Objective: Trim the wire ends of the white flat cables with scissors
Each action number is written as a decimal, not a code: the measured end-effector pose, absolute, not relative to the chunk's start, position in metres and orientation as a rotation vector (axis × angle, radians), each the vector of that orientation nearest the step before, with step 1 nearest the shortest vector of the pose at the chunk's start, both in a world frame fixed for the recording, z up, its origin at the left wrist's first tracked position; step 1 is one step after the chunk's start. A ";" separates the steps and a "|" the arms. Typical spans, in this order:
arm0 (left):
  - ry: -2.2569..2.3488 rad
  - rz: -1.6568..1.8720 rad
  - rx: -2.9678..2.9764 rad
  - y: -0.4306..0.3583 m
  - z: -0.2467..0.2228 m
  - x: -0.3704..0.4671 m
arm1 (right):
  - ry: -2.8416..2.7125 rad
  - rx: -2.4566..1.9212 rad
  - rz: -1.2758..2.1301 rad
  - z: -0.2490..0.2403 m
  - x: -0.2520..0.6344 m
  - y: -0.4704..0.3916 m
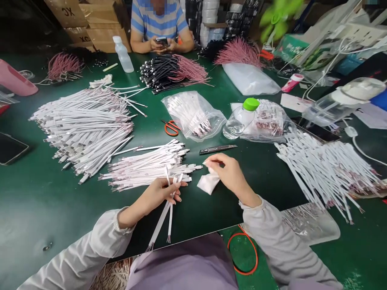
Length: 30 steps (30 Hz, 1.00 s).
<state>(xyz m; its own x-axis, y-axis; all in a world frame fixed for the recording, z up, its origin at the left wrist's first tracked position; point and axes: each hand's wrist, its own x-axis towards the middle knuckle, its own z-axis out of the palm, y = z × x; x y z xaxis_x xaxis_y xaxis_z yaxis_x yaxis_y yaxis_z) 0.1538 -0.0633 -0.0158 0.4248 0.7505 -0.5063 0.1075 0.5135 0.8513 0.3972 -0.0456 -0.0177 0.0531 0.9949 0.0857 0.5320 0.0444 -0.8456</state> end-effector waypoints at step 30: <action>1.104 0.402 1.154 -0.063 -0.008 0.152 | -1.920 -1.609 1.077 -0.010 0.337 -0.061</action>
